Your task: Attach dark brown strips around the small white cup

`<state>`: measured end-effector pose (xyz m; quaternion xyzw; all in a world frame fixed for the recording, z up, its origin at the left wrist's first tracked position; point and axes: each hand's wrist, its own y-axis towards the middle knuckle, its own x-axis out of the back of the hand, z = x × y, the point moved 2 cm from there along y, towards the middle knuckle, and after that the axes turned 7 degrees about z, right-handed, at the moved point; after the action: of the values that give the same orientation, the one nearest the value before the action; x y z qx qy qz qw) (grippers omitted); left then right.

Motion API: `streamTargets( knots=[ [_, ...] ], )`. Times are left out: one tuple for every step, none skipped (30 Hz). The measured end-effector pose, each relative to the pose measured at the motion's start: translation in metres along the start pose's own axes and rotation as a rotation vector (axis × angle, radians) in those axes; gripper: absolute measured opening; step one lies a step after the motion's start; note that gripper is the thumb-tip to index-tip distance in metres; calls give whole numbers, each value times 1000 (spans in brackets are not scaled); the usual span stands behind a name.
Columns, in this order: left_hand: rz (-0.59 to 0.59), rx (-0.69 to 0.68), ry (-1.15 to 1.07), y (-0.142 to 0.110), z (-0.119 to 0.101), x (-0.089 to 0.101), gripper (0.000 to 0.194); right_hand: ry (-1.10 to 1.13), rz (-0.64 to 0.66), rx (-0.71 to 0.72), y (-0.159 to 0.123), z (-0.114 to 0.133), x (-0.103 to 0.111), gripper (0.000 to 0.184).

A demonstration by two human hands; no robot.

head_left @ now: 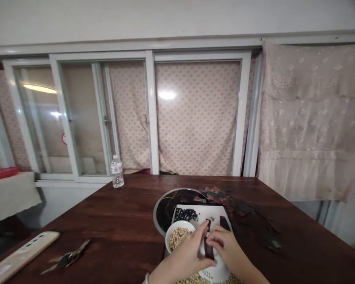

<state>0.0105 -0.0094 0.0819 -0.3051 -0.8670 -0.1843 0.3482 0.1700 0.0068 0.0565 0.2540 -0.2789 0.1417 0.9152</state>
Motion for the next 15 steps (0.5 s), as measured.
streamTargets(
  knots=[
    [0,-1,11,-1,-2,0,96,-5,6,5,0,-1,-1,20],
    [-4,2,25,-2,-3,1,95,-11,12,15,0,-2,-1,20],
    [-9,13,40,-3,-3,1,93,-19,17,28,-1,-3,-2,21],
    [-13,26,54,-4,-4,1,93,-26,20,46,-1,-3,-2,21],
    [-13,38,66,-4,-4,2,92,-32,21,66,-1,-3,-3,21],
    [-7,45,76,-4,-5,2,92,-35,21,87,-1,-3,-4,21],
    [1,49,86,-3,-6,3,91,-36,20,101,-1,-3,-4,21],
    [9,53,99,-3,-6,3,91,-35,19,104,0,-4,-4,20],
    [15,60,116,-2,-7,3,91,-33,18,98,0,-4,-4,19],
    [18,68,135,0,-6,3,90,-33,17,84,1,-3,-4,18],
    [18,73,154,1,-6,3,90,-37,16,67,1,-3,-4,17],
    [17,73,171,2,-4,3,90,-43,14,53,1,-3,-4,16],
    [15,67,183,4,-3,2,89,-52,13,49,2,-2,-4,16],
    [8,59,192,5,0,1,88,-59,11,53,2,-1,-3,16],
    [0,51,198,6,2,0,87,-61,8,61,2,1,-2,17]
  ],
)
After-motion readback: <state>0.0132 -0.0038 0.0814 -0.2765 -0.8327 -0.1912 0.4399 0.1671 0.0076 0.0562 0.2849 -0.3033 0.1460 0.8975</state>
